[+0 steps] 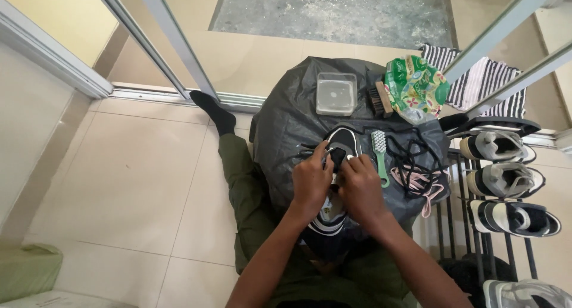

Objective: The person sits on the floor and laces a black and white sneaker. They thread the laces through the eyelets, pull them tight, and tie a knot to secure the shoe.

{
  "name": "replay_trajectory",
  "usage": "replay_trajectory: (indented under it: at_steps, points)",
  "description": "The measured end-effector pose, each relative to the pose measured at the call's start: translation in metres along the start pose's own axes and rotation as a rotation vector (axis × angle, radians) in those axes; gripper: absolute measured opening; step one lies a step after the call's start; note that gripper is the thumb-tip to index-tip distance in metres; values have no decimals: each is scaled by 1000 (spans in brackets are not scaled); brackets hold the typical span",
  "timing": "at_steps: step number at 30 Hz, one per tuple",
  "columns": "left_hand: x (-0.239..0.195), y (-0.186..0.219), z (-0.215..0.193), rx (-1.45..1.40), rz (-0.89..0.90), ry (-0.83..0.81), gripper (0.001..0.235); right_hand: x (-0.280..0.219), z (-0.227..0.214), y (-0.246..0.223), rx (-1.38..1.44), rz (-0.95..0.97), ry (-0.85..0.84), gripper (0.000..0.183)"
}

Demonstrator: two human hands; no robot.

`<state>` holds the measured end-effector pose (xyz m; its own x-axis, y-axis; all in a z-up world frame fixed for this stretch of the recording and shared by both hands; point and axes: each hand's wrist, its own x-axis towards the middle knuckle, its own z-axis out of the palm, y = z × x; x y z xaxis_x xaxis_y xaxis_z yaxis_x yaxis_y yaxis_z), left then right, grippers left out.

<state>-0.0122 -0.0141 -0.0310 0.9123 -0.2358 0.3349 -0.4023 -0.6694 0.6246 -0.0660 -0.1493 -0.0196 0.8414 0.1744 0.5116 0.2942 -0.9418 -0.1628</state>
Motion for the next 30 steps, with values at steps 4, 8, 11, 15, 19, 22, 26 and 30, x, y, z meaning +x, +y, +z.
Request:
replay_trajectory:
  at_steps: [4,8,11,15,19,22,26,30]
  points:
    - [0,6,-5,14,0,14,39,-23,-35,-26,16,-34,-61,28]
    - [-1,10,-9,-36,14,116,43,-51,-61,-63,81,54,-41,33]
    - [-2,10,-6,-38,12,144,41,-61,-78,-80,152,74,-22,34]
    - [-2,10,-5,-53,13,182,40,-80,-93,-96,285,112,-20,32]
    - [1,18,-17,-80,29,182,36,-88,-99,-105,387,104,5,37]
    - [0,20,-22,-123,68,159,36,-88,-96,-88,538,162,-6,19]
    - [-1,30,-37,-237,33,55,32,-83,-82,-18,566,487,-86,17]
    - [-2,32,-41,-204,-19,8,30,-86,-43,93,150,584,189,7]
